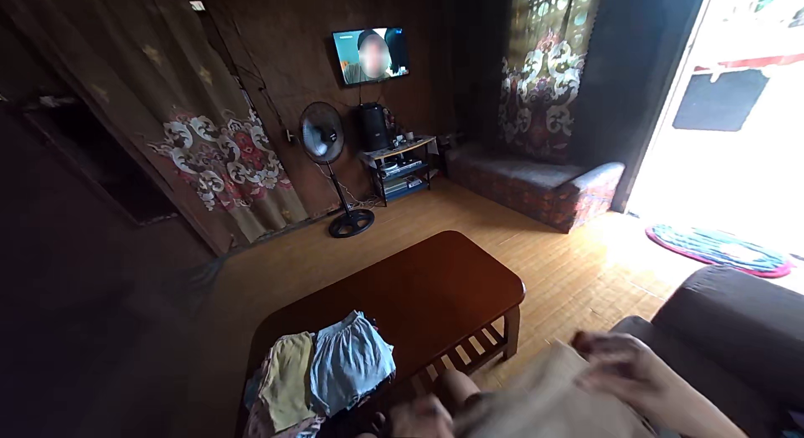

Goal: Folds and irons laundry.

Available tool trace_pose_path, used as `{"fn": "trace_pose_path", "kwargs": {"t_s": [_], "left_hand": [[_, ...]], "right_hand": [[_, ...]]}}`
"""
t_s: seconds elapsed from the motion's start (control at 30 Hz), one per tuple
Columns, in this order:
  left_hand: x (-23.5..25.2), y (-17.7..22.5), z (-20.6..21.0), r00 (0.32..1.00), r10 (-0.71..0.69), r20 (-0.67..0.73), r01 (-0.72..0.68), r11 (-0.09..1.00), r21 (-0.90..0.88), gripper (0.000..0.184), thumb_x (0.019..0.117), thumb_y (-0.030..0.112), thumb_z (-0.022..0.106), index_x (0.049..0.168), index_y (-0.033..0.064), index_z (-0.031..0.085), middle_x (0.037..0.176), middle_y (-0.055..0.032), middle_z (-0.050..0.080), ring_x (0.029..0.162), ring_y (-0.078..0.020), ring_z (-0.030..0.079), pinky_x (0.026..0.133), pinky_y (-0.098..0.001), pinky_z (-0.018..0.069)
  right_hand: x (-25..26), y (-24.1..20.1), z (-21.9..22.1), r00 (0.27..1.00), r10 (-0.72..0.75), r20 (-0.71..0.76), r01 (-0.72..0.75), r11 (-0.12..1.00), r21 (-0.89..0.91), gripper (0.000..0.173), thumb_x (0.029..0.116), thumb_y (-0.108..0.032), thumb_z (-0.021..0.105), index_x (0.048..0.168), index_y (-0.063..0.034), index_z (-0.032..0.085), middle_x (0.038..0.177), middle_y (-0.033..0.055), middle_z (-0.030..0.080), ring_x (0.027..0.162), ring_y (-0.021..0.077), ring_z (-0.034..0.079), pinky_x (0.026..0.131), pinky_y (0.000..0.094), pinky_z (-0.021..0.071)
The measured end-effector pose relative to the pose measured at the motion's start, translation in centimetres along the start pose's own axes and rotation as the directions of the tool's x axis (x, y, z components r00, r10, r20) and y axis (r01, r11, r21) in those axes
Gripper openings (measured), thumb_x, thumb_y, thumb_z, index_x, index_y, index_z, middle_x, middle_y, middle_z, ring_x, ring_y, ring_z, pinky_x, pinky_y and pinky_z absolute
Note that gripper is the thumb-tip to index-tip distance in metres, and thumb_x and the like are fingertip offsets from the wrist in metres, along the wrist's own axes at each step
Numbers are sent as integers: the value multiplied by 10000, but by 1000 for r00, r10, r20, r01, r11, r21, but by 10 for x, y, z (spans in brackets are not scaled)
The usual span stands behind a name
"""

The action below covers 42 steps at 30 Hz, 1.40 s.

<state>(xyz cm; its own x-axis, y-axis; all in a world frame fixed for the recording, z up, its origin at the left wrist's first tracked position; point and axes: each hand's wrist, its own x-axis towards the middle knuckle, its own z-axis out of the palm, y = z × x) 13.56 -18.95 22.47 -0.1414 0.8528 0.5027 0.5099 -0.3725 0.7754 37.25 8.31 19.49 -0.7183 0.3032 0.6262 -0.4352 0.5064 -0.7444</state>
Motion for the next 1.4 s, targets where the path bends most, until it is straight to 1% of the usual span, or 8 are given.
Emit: {"fn": "trace_pose_path", "kwargs": {"t_s": [0.1,0.27,0.43,0.7,0.87,1.07,1.23,1.4], "left_hand": [[-3,-4,0,997,-74,-16,75,991,113,336,788,182,862,765,-94,671,881,-152,709,897,-108,681,844,-230,543],[-3,-12,3,987,-110,-116,133,967,217,281,801,208,851,827,-29,704,924,-72,720,943,-57,674,875,-206,546],[0,-18,9,983,-41,-179,92,955,283,247,838,287,822,848,63,718,968,23,721,966,40,659,860,-129,549],[-12,-15,24,983,-158,-94,177,952,250,176,850,48,649,969,-43,741,1018,-85,714,869,53,640,727,-97,527],[-26,-25,36,973,-231,-14,230,953,196,254,843,40,578,1050,-48,695,1027,-64,689,938,18,645,807,-153,544],[-40,-41,70,943,-332,29,329,941,81,349,936,213,665,1188,-29,675,1110,-102,710,1031,-81,674,925,-289,561],[-28,-35,88,975,-222,-11,219,968,-124,268,946,261,714,1069,23,697,1076,1,690,1031,6,637,913,-224,550],[-9,-24,81,988,-102,-117,95,994,-61,173,969,232,674,980,66,721,1194,3,657,1067,-6,610,927,-217,531]], "right_hand": [[-10,5,0,1000,3,-4,-3,999,-33,79,931,-334,742,898,-267,765,997,-193,721,981,-93,641,860,122,539],[-11,17,9,970,153,-188,-172,981,-87,90,876,-276,774,811,-225,738,874,-172,700,811,-87,631,741,139,549],[7,9,9,959,128,-255,-151,986,-75,104,896,-158,736,794,-176,747,899,-166,714,886,-76,649,835,151,552],[13,5,28,950,-4,-313,-18,998,-65,63,924,-75,702,864,-75,721,963,-65,682,832,-40,632,731,134,549],[25,-18,43,971,-110,-210,65,975,-210,144,929,-142,741,880,-8,724,928,0,644,758,-55,554,662,91,457],[37,-53,61,977,-195,86,212,933,-292,155,942,-169,740,919,-18,770,928,47,675,800,17,607,704,146,517],[42,-63,62,951,-229,206,291,890,-351,200,973,-207,704,924,-23,765,909,53,676,787,26,599,693,161,492],[43,-73,51,951,-225,210,295,861,-415,204,975,-213,697,935,-28,772,919,60,677,802,28,601,705,165,486]]}}
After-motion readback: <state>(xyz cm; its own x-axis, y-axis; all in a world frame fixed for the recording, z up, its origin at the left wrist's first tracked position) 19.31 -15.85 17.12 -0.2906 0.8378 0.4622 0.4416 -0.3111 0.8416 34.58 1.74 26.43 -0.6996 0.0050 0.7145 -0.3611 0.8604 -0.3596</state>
